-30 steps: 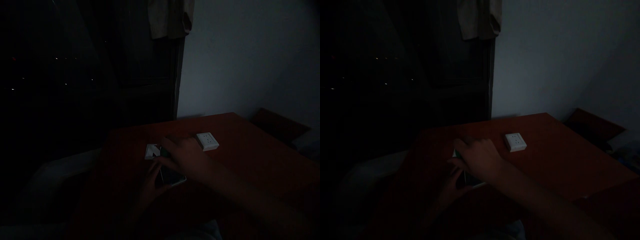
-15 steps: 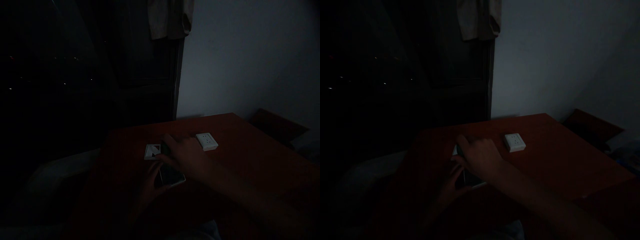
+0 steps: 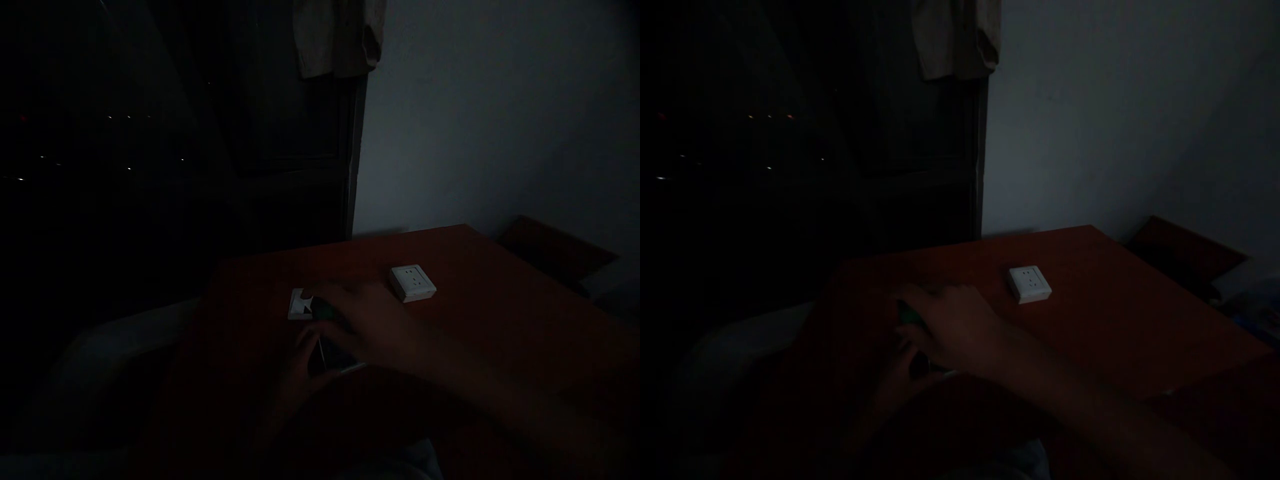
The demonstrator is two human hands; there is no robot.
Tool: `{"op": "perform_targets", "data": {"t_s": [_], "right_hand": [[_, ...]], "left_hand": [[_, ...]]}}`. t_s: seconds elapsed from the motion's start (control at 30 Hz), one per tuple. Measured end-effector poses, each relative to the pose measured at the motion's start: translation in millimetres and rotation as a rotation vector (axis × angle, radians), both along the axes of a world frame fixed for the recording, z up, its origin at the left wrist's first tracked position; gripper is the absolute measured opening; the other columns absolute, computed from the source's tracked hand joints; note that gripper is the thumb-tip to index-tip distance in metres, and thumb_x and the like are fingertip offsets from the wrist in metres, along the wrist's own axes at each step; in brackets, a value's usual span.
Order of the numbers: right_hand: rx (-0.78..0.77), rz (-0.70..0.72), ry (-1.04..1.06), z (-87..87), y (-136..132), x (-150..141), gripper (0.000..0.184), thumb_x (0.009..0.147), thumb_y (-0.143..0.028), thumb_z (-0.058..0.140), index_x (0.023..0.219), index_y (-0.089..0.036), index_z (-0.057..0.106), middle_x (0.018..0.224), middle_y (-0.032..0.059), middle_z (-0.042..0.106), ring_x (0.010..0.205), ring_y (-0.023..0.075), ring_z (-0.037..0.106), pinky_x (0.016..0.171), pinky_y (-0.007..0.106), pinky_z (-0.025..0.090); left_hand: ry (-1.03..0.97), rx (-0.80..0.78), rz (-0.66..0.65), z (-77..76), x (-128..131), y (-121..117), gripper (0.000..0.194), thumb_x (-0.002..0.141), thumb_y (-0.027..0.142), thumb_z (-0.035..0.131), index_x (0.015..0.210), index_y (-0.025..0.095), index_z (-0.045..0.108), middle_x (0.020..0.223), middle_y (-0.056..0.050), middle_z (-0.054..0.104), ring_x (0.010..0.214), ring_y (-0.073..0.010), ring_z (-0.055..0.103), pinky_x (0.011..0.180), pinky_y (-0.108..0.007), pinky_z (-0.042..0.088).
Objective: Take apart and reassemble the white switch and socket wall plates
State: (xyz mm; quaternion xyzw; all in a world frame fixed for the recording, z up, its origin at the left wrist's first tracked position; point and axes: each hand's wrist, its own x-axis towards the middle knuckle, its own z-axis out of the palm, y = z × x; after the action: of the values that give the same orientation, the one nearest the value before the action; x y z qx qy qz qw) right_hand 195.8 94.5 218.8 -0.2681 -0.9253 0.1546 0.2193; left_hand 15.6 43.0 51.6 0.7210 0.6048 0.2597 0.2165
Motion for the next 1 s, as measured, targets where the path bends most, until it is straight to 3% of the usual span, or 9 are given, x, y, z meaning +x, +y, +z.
{"op": "perform_targets", "data": {"t_s": [0.23,0.3,0.43,0.5,0.73,1.0], "right_hand": [[0.197,-0.275,-0.080,-11.4,4,-9,0.034,0.091,-0.049,0.049,0.095,-0.016,0.055,0.087,0.0094,0.066,0.076,0.0228,0.063,0.055,0.028,0.038],[0.161,-0.250,-0.081,-10.2,5,-6,0.033,0.091,-0.048,0.049,0.102,-0.016,0.053,0.091,0.0097,0.066,0.076,0.0225,0.063,0.056,0.028,0.039],[-0.030,-0.019,-0.038,-1.7,5,5,0.041,0.089,-0.026,0.051,0.127,-0.016,0.040,0.104,0.0091,0.066,0.086,0.0203,0.063,0.067,0.030,0.044],[-0.088,0.031,-0.044,1.8,4,8,0.045,0.087,-0.021,0.051,0.131,-0.018,0.040,0.105,0.0081,0.066,0.087,0.0200,0.064,0.069,0.030,0.045],[0.011,-0.036,-0.071,3.1,1,1,0.048,0.092,-0.032,0.051,0.138,-0.022,0.038,0.109,0.0083,0.068,0.086,0.0222,0.066,0.068,0.032,0.045],[0.097,-0.131,-0.070,-1.3,-5,-9,0.037,0.090,-0.039,0.055,0.122,-0.020,0.050,0.097,0.0065,0.069,0.079,0.0205,0.065,0.061,0.028,0.041]], "left_hand": [[0.020,-0.006,0.030,6.5,2,-1,0.069,0.069,0.037,0.075,0.133,0.022,0.052,0.142,-0.013,0.047,0.129,-0.0354,0.045,0.105,-0.050,0.041],[-0.004,-0.011,0.015,4.4,2,-1,0.071,0.071,0.038,0.074,0.135,0.022,0.050,0.144,-0.012,0.046,0.130,-0.0348,0.044,0.105,-0.049,0.040],[-0.080,0.017,-0.010,-3.9,1,0,0.077,0.072,0.040,0.074,0.140,0.025,0.042,0.144,-0.011,0.045,0.131,-0.0332,0.043,0.106,-0.047,0.040],[-0.092,0.012,-0.012,-6.2,0,1,0.078,0.072,0.040,0.074,0.141,0.024,0.041,0.145,-0.012,0.044,0.132,-0.0331,0.042,0.106,-0.047,0.040],[-0.014,-0.009,0.012,0.8,1,-1,0.068,0.072,0.038,0.074,0.134,0.024,0.049,0.140,-0.011,0.049,0.129,-0.0335,0.045,0.105,-0.047,0.041],[-0.024,-0.051,0.019,12.7,5,-2,0.064,0.073,0.039,0.073,0.131,0.023,0.052,0.133,-0.011,0.055,0.124,-0.0334,0.050,0.101,-0.046,0.043]]}}
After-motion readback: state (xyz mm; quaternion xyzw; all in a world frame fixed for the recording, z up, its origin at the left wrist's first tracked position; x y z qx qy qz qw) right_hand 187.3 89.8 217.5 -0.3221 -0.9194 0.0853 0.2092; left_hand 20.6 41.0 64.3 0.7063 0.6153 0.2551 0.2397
